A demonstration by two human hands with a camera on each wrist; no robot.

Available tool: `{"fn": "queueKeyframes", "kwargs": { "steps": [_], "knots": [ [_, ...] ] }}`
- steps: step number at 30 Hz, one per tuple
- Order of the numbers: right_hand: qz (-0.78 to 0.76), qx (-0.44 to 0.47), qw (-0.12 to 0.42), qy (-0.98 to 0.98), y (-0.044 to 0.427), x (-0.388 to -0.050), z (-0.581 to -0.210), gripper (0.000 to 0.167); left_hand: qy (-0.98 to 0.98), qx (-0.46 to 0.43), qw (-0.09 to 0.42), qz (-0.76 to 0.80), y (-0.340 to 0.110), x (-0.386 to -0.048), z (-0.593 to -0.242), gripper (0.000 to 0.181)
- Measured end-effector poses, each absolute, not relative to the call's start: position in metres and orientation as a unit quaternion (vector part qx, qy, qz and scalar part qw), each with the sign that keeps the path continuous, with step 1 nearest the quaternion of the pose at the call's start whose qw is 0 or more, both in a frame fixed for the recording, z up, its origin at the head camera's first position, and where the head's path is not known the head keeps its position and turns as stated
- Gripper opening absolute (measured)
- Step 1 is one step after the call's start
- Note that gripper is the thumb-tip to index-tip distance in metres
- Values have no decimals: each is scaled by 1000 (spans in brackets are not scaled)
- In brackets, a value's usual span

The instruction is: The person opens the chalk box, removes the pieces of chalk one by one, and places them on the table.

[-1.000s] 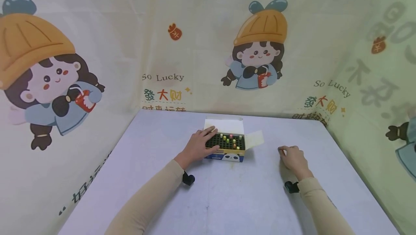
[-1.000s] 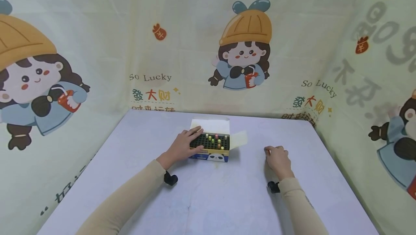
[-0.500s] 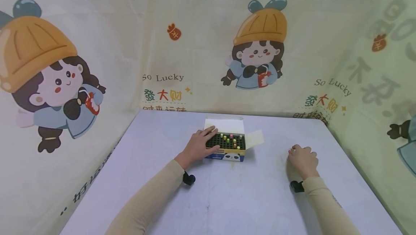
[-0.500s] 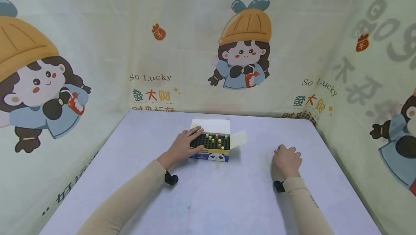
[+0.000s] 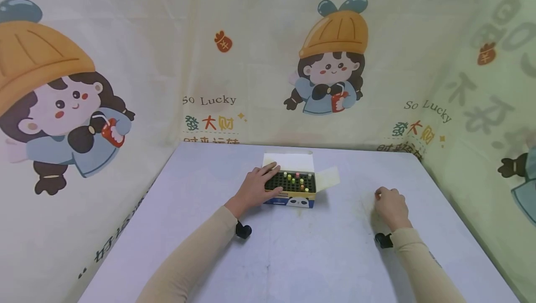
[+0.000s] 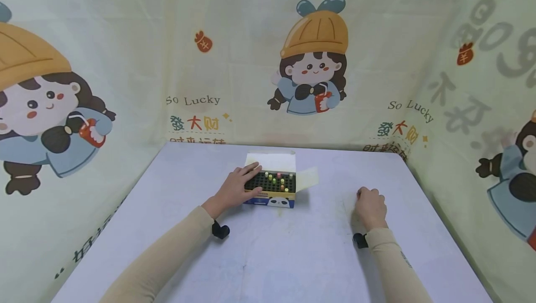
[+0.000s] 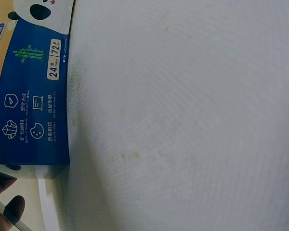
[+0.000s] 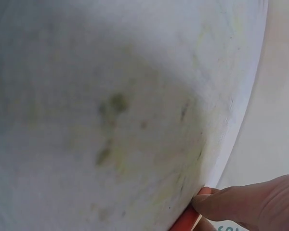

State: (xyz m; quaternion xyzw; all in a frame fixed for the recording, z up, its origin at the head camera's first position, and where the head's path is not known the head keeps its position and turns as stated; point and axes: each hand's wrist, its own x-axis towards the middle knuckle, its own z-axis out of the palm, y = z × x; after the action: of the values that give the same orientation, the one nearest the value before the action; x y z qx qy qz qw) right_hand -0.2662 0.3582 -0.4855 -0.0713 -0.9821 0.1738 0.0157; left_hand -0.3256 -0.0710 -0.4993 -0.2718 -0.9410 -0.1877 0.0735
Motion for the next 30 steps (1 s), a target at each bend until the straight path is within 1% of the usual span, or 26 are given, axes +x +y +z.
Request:
{"fn": "queueKeyframes", "kwargs": {
  "steps": [10,16,20,27,30],
  "knots": [
    [174,-73,11,-982,358,-267,-481,35,-940,-273,79,-190,-71,-327,-500,77],
    [165,-69,30,-983,351,-272,-475,37,-940,-271,81,-191,-72,-327,-501,77],
    [168,-56,63,-982,342,-275,-464,37,-941,-271,77,-187,-73,-327,-501,77],
    [170,-27,158,-972,314,-283,-436,32,-940,-276,70,-190,-73,-326,-498,78],
    [181,-14,188,-965,298,-284,-422,30,-940,-277,68,-190,-72,-326,-498,78]
  ]
}}
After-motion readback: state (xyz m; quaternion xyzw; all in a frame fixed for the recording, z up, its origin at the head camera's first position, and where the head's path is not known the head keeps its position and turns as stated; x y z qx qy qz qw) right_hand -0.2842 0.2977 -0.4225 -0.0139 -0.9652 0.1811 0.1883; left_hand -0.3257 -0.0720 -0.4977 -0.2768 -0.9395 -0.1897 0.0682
